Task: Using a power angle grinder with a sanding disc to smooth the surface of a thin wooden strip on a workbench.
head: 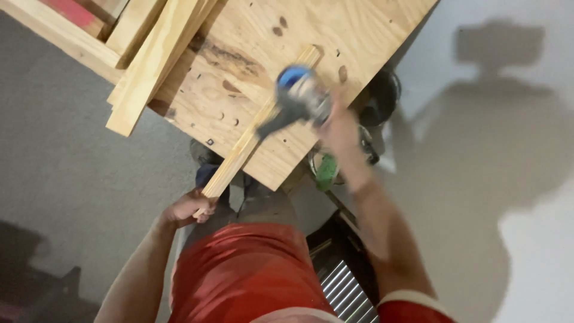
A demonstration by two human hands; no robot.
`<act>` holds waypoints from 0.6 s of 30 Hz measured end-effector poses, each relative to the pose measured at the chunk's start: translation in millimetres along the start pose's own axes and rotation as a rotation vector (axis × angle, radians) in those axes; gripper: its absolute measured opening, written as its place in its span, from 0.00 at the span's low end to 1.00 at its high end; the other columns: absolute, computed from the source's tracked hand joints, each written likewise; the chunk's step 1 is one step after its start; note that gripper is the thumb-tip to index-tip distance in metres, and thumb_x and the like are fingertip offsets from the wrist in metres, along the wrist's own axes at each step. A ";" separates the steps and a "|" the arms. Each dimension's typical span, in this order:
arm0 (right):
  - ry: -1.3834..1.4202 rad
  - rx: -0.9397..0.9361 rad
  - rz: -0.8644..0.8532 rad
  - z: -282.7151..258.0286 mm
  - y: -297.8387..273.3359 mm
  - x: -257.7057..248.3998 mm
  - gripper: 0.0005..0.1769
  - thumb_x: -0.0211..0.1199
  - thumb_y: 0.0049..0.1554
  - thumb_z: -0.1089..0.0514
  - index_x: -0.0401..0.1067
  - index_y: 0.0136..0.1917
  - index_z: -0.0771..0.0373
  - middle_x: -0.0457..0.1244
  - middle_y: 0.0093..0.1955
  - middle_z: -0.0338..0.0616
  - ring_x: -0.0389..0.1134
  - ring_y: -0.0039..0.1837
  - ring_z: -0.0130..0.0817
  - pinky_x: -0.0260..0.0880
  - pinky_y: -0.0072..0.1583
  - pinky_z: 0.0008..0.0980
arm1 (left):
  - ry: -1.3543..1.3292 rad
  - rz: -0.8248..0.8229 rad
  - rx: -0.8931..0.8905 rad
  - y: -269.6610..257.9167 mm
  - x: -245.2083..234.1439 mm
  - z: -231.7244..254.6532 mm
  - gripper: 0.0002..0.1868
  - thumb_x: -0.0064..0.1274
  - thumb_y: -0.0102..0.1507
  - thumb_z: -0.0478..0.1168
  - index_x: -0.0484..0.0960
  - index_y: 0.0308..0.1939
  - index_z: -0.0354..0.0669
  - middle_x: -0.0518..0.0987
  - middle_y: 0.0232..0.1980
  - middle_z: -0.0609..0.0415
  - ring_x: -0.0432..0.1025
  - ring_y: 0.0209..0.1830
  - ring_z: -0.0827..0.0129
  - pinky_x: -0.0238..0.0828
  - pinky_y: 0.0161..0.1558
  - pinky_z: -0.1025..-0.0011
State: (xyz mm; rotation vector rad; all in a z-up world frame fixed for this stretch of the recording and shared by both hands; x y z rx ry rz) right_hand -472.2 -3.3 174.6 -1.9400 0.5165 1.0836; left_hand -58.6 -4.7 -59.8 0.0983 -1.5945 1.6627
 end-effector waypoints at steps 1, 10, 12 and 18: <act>0.007 0.004 0.000 18.3 19.9 4.7 0.50 0.72 0.46 0.55 0.51 0.76 0.60 0.68 0.57 0.63 0.70 0.62 0.61 0.69 0.65 0.53 | 0.006 0.003 -0.004 -2.3 2.6 2.1 0.16 0.53 0.48 0.24 0.72 0.40 0.29 0.64 0.16 0.50 0.58 0.08 0.70 0.56 0.12 0.70; 0.001 0.066 -0.059 -22.0 -50.7 39.4 0.42 0.69 0.49 0.54 0.52 0.72 0.52 0.68 0.56 0.61 0.70 0.60 0.63 0.69 0.63 0.58 | -0.041 0.008 0.043 13.4 -25.7 -10.9 0.21 0.59 0.47 0.28 0.76 0.45 0.32 0.72 0.16 0.41 0.67 0.08 0.61 0.64 0.11 0.68; 0.030 -0.196 -0.082 -68.0 -96.5 62.7 0.29 0.62 0.49 0.64 0.63 0.65 0.59 0.68 0.50 0.60 0.73 0.53 0.64 0.73 0.55 0.55 | -0.020 0.016 0.026 18.1 -32.2 -12.4 0.21 0.60 0.47 0.29 0.77 0.45 0.32 0.73 0.18 0.41 0.68 0.10 0.62 0.65 0.14 0.68; 0.134 -0.096 -0.060 -4.7 -165.7 149.8 0.42 0.71 0.41 0.50 0.59 0.68 0.52 0.69 0.50 0.52 0.74 0.52 0.54 0.74 0.53 0.51 | 0.262 0.015 0.168 -12.6 7.8 42.7 0.19 0.60 0.55 0.38 0.81 0.47 0.30 0.85 0.33 0.37 0.80 0.29 0.58 0.79 0.37 0.64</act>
Point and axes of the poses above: each hand's wrist, its own y-axis towards the middle knuckle, its own x-axis out of the palm, z = x × y, the point moved 10 cm from there along y, towards the middle knuckle
